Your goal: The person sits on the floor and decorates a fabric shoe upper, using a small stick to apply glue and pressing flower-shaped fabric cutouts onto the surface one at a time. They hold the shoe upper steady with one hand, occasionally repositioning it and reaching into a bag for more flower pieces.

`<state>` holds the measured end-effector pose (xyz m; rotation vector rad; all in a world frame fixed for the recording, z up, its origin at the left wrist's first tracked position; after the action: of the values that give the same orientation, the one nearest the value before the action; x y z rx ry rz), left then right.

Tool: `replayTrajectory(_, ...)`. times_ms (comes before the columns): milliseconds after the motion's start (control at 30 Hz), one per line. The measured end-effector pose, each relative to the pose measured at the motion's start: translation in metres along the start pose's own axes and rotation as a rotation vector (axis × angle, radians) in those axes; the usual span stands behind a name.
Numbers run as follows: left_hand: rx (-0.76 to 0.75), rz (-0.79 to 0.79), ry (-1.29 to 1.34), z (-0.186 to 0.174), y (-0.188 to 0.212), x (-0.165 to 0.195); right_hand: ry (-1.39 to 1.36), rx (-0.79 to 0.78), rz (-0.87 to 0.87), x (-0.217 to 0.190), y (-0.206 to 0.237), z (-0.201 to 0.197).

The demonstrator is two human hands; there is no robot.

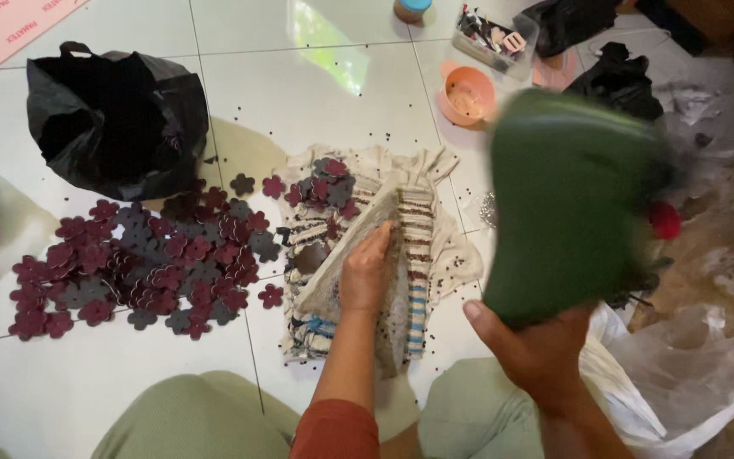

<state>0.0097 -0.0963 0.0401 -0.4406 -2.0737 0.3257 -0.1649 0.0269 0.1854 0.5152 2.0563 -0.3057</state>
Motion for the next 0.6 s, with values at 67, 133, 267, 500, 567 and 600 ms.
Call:
replayTrajectory(67, 0.026, -0.003, 0.007, 0.0, 0.001, -0.002, 0.05, -0.007, -0.147, -0.006, 0.001, 0.013)
replayTrajectory(133, 0.028, -0.024, 0.024, 0.0, 0.002, -0.002, 0.384, -0.006, -0.508, -0.021, 0.006, 0.045)
replayTrajectory(267, -0.025, -0.078, 0.003, 0.004, 0.008, -0.004, 0.252, -0.227, -0.119, 0.046, -0.013, 0.077)
replayTrajectory(500, 0.039, -0.068, -0.049, 0.014, 0.005, -0.005, 0.461, -0.141, -0.032, 0.075, -0.008, 0.05)
replayTrajectory(567, 0.083, -0.027, -0.027, 0.015, 0.006, 0.0, 0.478, -0.178, -0.021, 0.08, -0.005, 0.05)
replayTrajectory(600, 0.103, -0.009, -0.021, 0.014, 0.007, 0.002, 0.466, -0.181, -0.043, 0.08, -0.003, 0.05)
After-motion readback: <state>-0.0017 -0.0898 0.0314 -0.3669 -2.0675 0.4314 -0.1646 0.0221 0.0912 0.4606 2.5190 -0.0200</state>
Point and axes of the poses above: each hand's wrist, its own y-axis away from the middle knuckle, its own z-axis out of the palm, x = y × z, the point moved 10 cm from there along -y, towards the middle knuckle, and after that the axes turned 5 degrees about z, right-handed, at the moved point
